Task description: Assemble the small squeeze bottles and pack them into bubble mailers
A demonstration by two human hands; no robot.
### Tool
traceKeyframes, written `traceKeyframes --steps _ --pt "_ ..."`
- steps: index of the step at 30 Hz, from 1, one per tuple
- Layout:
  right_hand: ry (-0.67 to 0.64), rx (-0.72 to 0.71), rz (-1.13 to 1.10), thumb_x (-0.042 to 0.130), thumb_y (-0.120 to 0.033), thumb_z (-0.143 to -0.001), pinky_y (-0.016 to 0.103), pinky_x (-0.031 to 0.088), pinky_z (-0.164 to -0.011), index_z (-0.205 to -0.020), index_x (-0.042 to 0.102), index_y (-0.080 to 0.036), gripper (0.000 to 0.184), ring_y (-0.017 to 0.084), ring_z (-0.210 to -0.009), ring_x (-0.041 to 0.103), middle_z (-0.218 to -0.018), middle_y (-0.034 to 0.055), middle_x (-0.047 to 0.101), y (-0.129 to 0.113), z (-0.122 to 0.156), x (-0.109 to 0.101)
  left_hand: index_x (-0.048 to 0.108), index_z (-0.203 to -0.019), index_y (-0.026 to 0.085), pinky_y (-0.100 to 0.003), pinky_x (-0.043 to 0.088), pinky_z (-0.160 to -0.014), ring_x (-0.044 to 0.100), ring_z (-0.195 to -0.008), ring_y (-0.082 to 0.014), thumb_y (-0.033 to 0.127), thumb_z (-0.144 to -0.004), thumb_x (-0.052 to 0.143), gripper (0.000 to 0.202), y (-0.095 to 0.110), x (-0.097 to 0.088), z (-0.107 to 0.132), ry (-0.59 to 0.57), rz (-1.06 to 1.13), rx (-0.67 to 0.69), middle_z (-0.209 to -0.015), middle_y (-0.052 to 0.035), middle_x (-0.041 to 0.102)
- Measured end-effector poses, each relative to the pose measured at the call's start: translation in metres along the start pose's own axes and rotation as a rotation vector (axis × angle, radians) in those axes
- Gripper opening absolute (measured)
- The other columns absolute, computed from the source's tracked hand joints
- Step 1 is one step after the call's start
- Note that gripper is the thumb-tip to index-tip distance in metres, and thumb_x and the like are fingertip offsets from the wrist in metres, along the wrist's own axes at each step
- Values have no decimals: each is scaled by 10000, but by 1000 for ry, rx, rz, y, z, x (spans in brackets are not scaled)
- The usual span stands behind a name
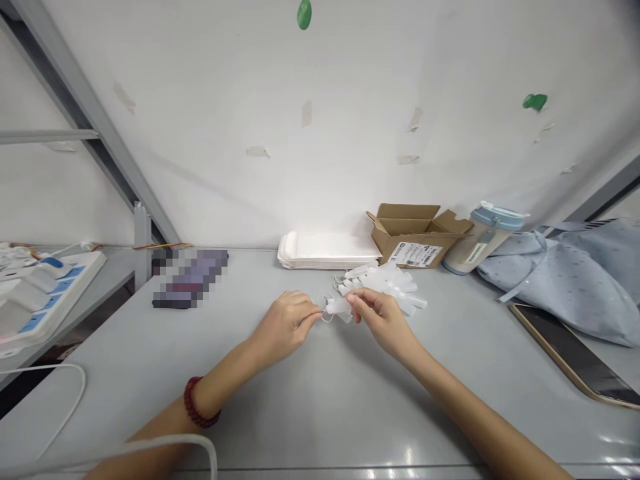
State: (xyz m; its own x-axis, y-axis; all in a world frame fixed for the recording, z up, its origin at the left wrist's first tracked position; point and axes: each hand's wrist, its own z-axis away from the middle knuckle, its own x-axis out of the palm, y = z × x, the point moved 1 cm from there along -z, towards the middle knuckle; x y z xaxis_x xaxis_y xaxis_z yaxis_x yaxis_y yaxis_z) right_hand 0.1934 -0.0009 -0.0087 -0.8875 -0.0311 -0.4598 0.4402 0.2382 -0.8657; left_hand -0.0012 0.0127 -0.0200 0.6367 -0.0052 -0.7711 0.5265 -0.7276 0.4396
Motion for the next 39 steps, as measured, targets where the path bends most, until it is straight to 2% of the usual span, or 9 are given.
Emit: traceKeyframes --steps 5,8,15,19,22,25,31,34,39 --pt "-22 -22 -1 412 -405 -881 223 331 -505 -751 585 -172 318 122 -574 484 -584 -12 529 -1 4 0 654 -826 171 -299 404 -690 535 -684 -145 148 -885 466 199 3 -5 -1 70 -7 45 -716 -27 637" --pt "-66 -38 6 433 -387 -872 212 328 -483 -674 560 -174 317 123 -596 491 -609 0 551 -1 6 1 654 -836 170 -297 412 -691 531 -687 -144 138 -884 456 206 2 -10 -2 89 -22 41 -728 -33 641" --pt "-63 -42 12 430 -385 -874 211 336 -466 -708 584 -169 313 126 -592 496 -601 5 554 0 9 8 672 -803 178 -303 423 -697 543 -653 -143 150 -871 468 216 0 -15 -2 69 -6 25 -687 -23 661" --pt "-8 -11 -38 446 -399 -870 216 338 -470 -831 624 -162 299 133 -602 512 -606 4 555 -2 10 13 674 -820 182 -276 440 -671 586 -716 -155 204 -853 502 176 3 -21 -6 32 111 -183 -769 -30 685" --pt "89 -41 -69 498 -397 -850 225 383 -503 -933 633 -173 274 139 -623 539 -643 3 574 -3 10 14 645 -964 189 -270 455 -692 599 -822 -174 282 -804 575 198 5 -27 -9 64 205 -378 -872 -29 682" --pt "200 -119 -28 533 -363 -839 228 422 -518 -961 618 -184 233 140 -656 554 -732 18 603 -1 12 15 623 -989 174 -286 458 -741 599 -827 -173 349 -774 602 277 6 -28 -11 73 340 -505 -870 -31 670" --pt "322 -418 225 531 -247 -845 260 454 -556 -998 530 -189 163 143 -651 536 -791 43 603 8 17 25 636 -812 148 -278 457 -670 590 -717 -153 483 -813 512 358 4 -18 -10 -86 688 -697 -784 -42 646" --pt "248 -559 277 502 -195 -851 281 468 -619 -1012 485 -196 163 162 -733 562 -834 59 599 11 19 30 634 -788 143 -271 452 -678 589 -750 -156 492 -816 507 373 5 -13 -9 -130 823 -690 -804 -50 641" --pt "-34 -600 294 489 -218 -859 284 475 -643 -1036 483 -203 178 165 -740 579 -858 63 614 7 19 32 616 -694 139 -233 401 -561 483 -532 -94 469 -782 555 346 5 -15 -10 -104 774 -674 -621 16 565"
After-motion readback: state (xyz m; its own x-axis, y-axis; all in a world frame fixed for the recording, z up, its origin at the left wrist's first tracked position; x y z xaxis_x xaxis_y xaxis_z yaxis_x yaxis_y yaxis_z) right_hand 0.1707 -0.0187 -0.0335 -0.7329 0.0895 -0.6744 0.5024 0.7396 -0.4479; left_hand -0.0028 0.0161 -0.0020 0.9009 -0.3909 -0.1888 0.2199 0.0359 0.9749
